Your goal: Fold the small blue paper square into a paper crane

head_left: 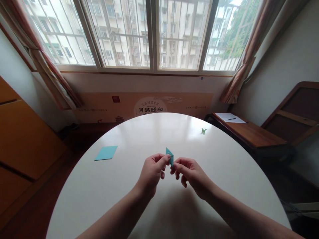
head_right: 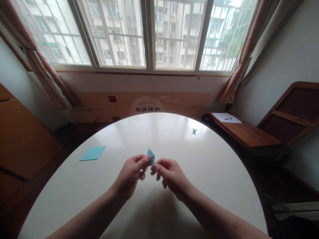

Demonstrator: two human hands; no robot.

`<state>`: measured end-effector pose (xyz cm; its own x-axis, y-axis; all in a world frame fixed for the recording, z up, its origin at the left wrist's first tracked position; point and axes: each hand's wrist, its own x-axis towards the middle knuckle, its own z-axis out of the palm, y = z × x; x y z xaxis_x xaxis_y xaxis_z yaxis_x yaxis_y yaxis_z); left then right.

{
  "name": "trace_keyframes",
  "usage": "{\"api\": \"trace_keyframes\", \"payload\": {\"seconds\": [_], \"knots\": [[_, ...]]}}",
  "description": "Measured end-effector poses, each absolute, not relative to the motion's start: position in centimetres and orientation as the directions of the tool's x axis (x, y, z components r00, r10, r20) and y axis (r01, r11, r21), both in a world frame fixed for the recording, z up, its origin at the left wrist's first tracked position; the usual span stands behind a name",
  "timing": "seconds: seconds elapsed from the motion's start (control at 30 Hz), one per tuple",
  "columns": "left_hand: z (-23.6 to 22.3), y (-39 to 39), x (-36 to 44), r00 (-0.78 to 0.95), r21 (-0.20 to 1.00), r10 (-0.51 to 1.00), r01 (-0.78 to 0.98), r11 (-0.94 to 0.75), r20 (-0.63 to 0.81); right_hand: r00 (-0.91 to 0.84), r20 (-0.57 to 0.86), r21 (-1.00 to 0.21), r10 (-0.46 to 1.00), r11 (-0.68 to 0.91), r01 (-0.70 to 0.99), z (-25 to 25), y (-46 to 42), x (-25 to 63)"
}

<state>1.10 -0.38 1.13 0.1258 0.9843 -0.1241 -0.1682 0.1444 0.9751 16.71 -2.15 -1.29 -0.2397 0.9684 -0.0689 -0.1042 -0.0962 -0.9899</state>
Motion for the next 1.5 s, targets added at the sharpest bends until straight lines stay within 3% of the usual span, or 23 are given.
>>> {"api": "trace_keyframes", "payload": {"seconds": [0.23, 0.47, 0.63, 0.87, 1.13, 1.3, 1.5], "knots": [[1.6, -0.6, 1.0, 0.185, 0.966, 0.974, -0.197, 0.166, -0.13, -0.306, -0.105, -0.93, 0.946, -0.202, -0.306, -1.0, -2.5, 16.8], [1.9, -0.8, 1.0, 0.142, 0.985, 0.989, -0.159, 0.058, -0.035, -0.302, -0.096, -0.951, 0.948, -0.177, -0.253, -1.1, -2.6, 16.8], [1.5, -0.9, 1.1, 0.124, 0.977, 0.99, -0.194, 0.087, -0.064, -0.204, -0.025, -0.986, 0.979, -0.058, -0.159, -1.1, -2.6, 16.6], [1.8, -1.4, 1.2, 0.22, 0.926, 0.966, -0.317, 0.204, -0.138, 0.005, 0.162, -0.966, 0.987, 0.159, -0.205, -0.5, -2.6, 17.1], [2.7, -3.1, 1.7, 0.415, 0.819, 0.881, -0.407, 0.404, -0.228, 0.016, 0.284, -0.921, 0.959, 0.277, -0.274, 0.1, -3.2, 17.4], [2.7, -3.3, 1.8, 0.476, 0.833, 0.838, -0.324, 0.449, -0.267, -0.043, 0.264, -0.902, 0.964, 0.231, -0.364, -0.1, -3.3, 17.4], [2.9, -3.3, 1.9, 0.544, 0.911, 0.813, -0.196, 0.364, -0.207, -0.128, 0.154, -0.897, 0.98, 0.084, -0.434, 0.2, -3.5, 17.3]]}}
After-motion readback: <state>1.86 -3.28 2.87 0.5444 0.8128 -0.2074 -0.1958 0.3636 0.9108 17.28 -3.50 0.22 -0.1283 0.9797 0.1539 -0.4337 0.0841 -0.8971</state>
